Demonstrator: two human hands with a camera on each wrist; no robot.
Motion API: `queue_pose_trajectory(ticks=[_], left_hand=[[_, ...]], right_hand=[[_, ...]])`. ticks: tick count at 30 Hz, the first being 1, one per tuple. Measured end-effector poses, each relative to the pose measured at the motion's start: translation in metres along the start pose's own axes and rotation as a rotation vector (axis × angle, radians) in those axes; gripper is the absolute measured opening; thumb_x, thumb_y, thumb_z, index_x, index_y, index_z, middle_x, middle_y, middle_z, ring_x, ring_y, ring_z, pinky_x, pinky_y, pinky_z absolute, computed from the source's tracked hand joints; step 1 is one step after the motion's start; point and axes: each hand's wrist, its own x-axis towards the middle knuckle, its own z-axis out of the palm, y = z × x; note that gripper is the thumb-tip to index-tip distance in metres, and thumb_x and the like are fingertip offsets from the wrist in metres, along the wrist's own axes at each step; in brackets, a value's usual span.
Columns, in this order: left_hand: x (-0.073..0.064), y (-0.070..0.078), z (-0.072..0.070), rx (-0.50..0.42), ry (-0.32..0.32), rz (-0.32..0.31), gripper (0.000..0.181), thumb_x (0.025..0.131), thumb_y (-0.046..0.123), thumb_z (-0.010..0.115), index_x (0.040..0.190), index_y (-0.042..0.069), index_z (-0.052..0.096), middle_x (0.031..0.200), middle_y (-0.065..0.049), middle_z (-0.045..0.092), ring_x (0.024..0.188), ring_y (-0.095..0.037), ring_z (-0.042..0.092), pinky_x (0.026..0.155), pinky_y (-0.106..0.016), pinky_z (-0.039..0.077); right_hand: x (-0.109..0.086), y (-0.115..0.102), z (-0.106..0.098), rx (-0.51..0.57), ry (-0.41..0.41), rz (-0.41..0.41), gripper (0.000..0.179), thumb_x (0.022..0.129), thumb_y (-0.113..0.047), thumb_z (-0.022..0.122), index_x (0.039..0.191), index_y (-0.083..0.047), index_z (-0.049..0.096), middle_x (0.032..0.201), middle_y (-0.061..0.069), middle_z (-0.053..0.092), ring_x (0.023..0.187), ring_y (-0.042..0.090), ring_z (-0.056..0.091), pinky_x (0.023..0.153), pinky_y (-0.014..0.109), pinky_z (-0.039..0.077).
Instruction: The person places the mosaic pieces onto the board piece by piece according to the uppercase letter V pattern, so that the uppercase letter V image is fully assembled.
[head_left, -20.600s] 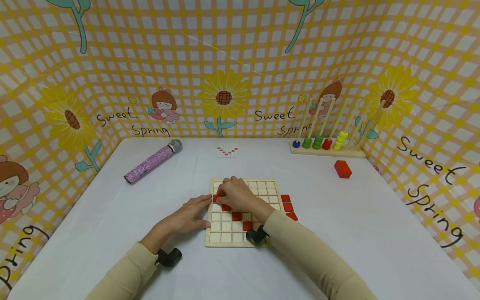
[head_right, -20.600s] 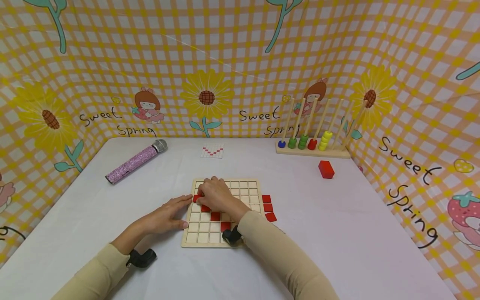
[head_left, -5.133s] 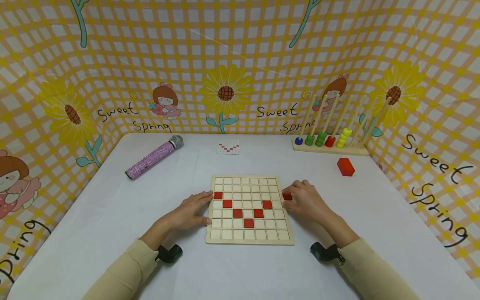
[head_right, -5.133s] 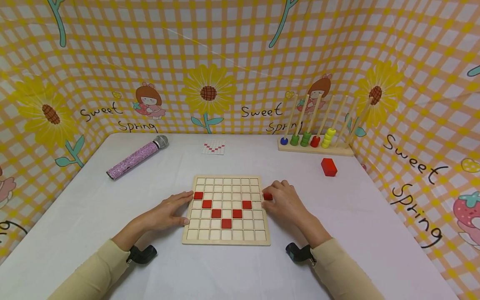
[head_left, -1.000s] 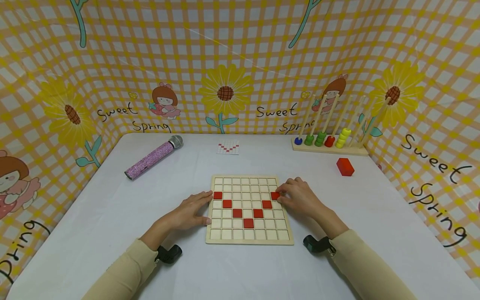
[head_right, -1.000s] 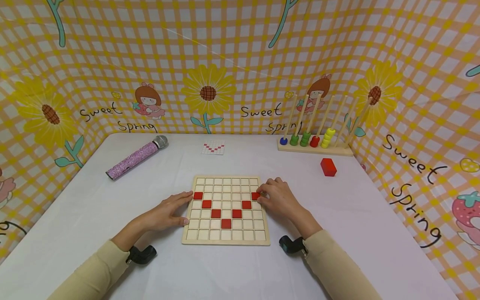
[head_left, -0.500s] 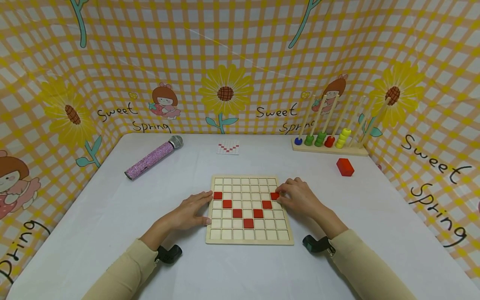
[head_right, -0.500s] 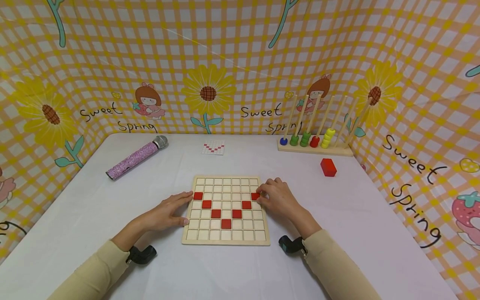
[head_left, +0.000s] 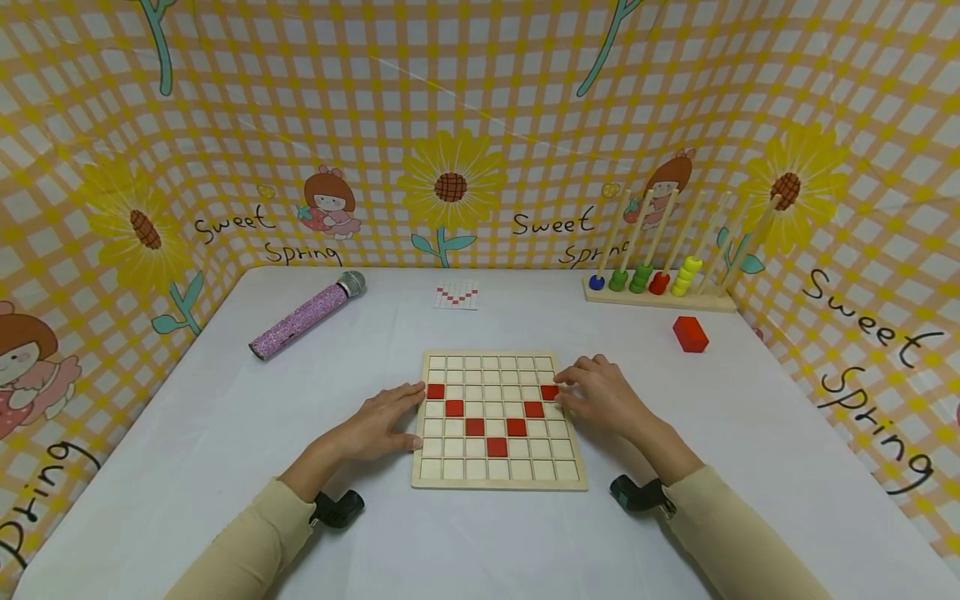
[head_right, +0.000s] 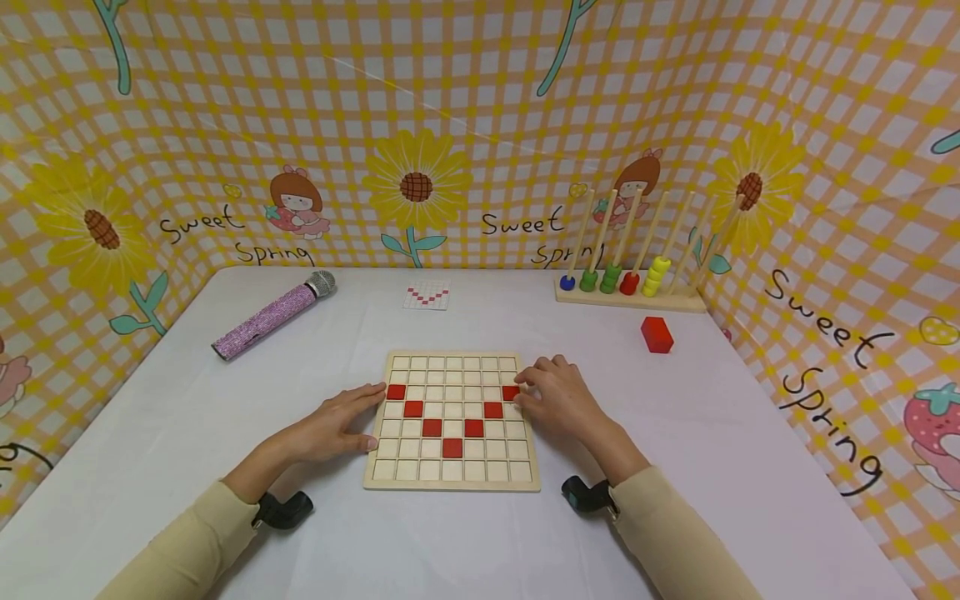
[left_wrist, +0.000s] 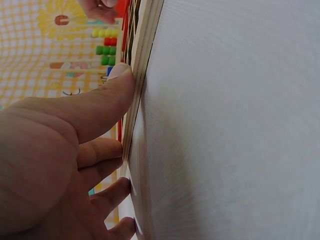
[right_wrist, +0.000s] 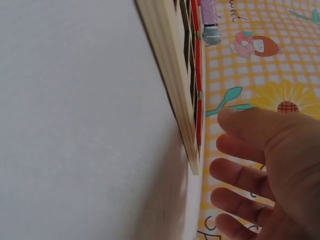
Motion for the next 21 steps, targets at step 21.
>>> queue_pose_trajectory(ticks=[21], left_hand=[[0.0, 0.003, -0.003, -0.003, -0.018, -0.011, 0.075, 0.085, 0.027, 0.069, 0.145, 0.0, 0.032, 0.156, -0.014, 0.025, 0.145, -0.038, 0.018, 0.115, -0.059, 0.016]], right_hand=[[-0.017, -0.013, -0.012, -0.012, 0.089, -0.031, 0.029, 0.082, -0.025, 0.072, 0.106, -0.01, 0.07, 0.101, 0.008, 0.065, 0.095, 0.025, 0.048, 0.082, 0.041, 0.041]])
